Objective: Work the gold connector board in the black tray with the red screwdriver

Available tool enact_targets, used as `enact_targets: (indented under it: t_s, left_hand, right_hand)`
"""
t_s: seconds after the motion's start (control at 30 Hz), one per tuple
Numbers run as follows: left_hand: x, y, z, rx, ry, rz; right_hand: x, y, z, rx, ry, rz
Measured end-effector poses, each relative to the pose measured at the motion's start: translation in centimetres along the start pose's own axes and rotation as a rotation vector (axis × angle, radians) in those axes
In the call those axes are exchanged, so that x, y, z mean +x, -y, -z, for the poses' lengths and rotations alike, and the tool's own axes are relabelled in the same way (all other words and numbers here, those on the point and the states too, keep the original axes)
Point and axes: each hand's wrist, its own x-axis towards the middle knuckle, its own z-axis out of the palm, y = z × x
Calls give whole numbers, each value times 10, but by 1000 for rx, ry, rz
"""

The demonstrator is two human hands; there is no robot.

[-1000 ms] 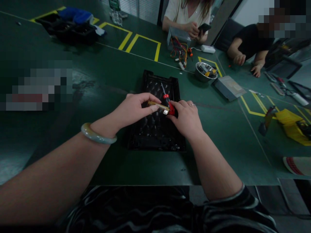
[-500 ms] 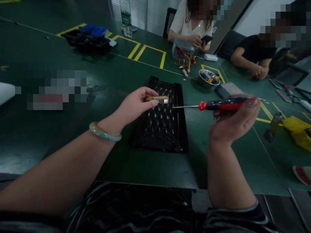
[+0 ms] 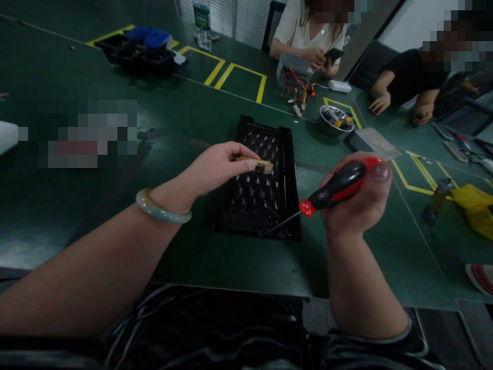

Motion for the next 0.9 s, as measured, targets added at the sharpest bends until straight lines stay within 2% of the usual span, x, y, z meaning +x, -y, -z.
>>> enact_targets:
  t_s: [0.17, 0.33, 0.4, 0.57, 0.67, 0.77, 0.9]
  left_hand:
    - [-15, -18, -1, 52, 163, -60]
    - [-23, -26, 1, 194, 259, -81]
    - [-23, -25, 1, 203, 257, -77]
    - [-19, -24, 4, 181, 219, -67]
    - [-19, -23, 8, 208, 224, -60]
    - [-21, -24, 8, 259, 315, -59]
    - [-29, -27, 3, 382, 545, -71]
  right_hand:
    - [-2, 5, -5, -24, 15, -16]
    - [-8, 12, -29, 106, -324, -21]
    - [-7, 11, -35, 141, -412, -28]
    - [3, 0, -26, 226, -625, 1]
    - [10, -5, -19, 149, -720, -1]
    - [13, -9, -19, 72, -737, 18]
    - [7, -11, -26, 30, -633, 18]
